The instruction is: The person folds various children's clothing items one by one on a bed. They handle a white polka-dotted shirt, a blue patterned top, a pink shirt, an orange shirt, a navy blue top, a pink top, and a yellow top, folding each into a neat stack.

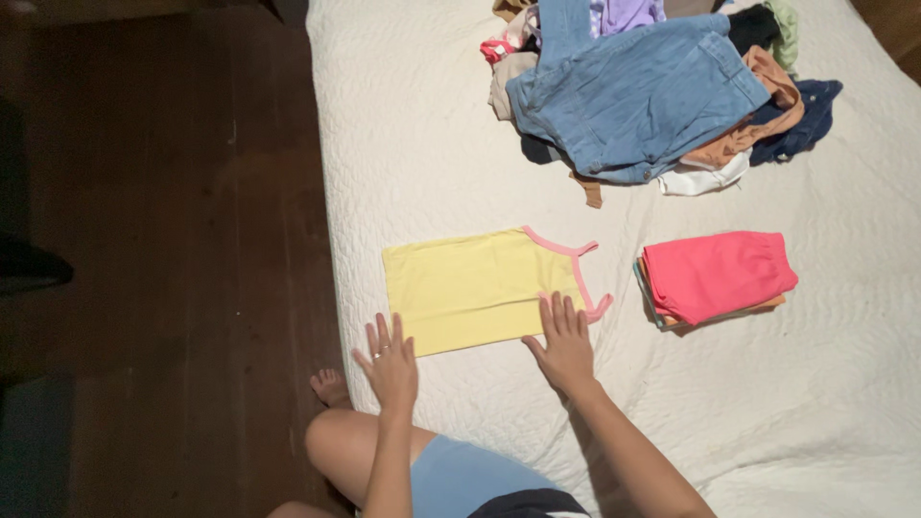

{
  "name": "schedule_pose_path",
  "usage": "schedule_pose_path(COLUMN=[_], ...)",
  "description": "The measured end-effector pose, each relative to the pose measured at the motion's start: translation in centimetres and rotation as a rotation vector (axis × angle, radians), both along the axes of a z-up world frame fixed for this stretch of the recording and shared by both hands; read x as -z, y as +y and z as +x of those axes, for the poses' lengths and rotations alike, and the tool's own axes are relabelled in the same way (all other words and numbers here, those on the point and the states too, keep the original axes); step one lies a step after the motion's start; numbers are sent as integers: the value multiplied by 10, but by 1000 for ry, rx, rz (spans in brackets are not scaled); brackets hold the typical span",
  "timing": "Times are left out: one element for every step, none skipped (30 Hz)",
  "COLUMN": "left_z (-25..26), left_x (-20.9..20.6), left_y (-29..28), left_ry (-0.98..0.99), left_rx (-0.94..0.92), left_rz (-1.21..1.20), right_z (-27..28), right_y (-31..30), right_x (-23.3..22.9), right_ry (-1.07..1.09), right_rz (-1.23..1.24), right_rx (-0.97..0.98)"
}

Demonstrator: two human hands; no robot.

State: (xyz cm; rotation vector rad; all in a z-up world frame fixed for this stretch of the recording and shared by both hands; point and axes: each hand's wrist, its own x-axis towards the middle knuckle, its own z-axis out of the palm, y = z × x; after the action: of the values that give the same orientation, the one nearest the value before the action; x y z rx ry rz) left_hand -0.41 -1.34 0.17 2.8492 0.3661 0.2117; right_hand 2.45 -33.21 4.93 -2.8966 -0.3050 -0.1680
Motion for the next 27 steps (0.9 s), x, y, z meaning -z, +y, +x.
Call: schedule_pose_path(left_z=[2, 4, 7, 11, 18, 27, 35, 43, 54, 69, 86, 103, 120, 136, 151, 164, 177, 187, 192, 198, 205, 211, 212, 213, 212, 209, 208], left_x=[2, 3, 2, 0, -4, -8, -12, -15, -20, -25, -27, -28, -28, -27, -23, -18, -13, -7, 0, 5, 9, 12, 15, 17, 18, 18, 17], left_y=[8, 16, 25, 34, 43, 52, 56, 58, 60, 60, 57, 54, 51, 48, 44, 41, 41, 43, 48, 53, 56, 58, 62, 64, 66, 66, 65], left_ry=[34, 19, 1, -17, -29, -42, -51, -109, -165, -223, -277, -330, -292, -253, -217, -191, -162, -133, -102, -71, -45, -42, -34, -25, -40, -55, -71], left_rx=[-46, -100, -153, -205, -249, -293, -336, -258, -181, -103, -37, 30, 39, 48, 61, 57, 54, 50, 41, 31, 21, 32, 39, 47, 44, 40, 36], left_rz=[6, -69, -140, -212, -255, -298, -342, -347, -350, -352, -344, -336, -358, -381, -405, -413, -421, -428, -421, -414, -407, -416, -420, -424, -424, -423, -426], right_z=[0, 0, 2, 7, 15, 26, 40, 59, 84, 114, 140, 166, 194, 215, 226, 236, 243, 248, 249, 251, 257, 263, 266, 269, 270, 269, 268], right_y=[-2, -4, -5, -6, -7, -7, -11, -14, -17, -22, -23, -23, -23, -24, -24, -19, -15, -11, -8, -8, -8, -10, -8, -8, -7, -6, -6], right_x=[0, -1, -1, -2, -3, -4, -5, -6, -7, -9, -8, -6, -6, -4, -1, 3, 8, 12, 15, 16, 15, 12, 12, 11, 11, 13, 13], right_ry=[5, 11, 8, 5, 3, -22, -43, -64, 85, 233, 130, 27, 152, 279, 339, 399, 459, 468, 480, 491, 505, 519, 539, 548, 560, 571, 560], right_rz=[-6, -13, 0, 12, 23, 106, 189, 271, 302, 327, 361, 390, 519, 646, 545, 444, 342, 315, 286, 257, 236, 215, 198, 191, 186, 181, 185], right_rx=[9, 19, 39, 59, 78, 76, 75, 73, 84, 89, 54, 16, 47, 77, 135, 194, 254, 273, 292, 312, 298, 284, 268, 270, 269, 268, 250])
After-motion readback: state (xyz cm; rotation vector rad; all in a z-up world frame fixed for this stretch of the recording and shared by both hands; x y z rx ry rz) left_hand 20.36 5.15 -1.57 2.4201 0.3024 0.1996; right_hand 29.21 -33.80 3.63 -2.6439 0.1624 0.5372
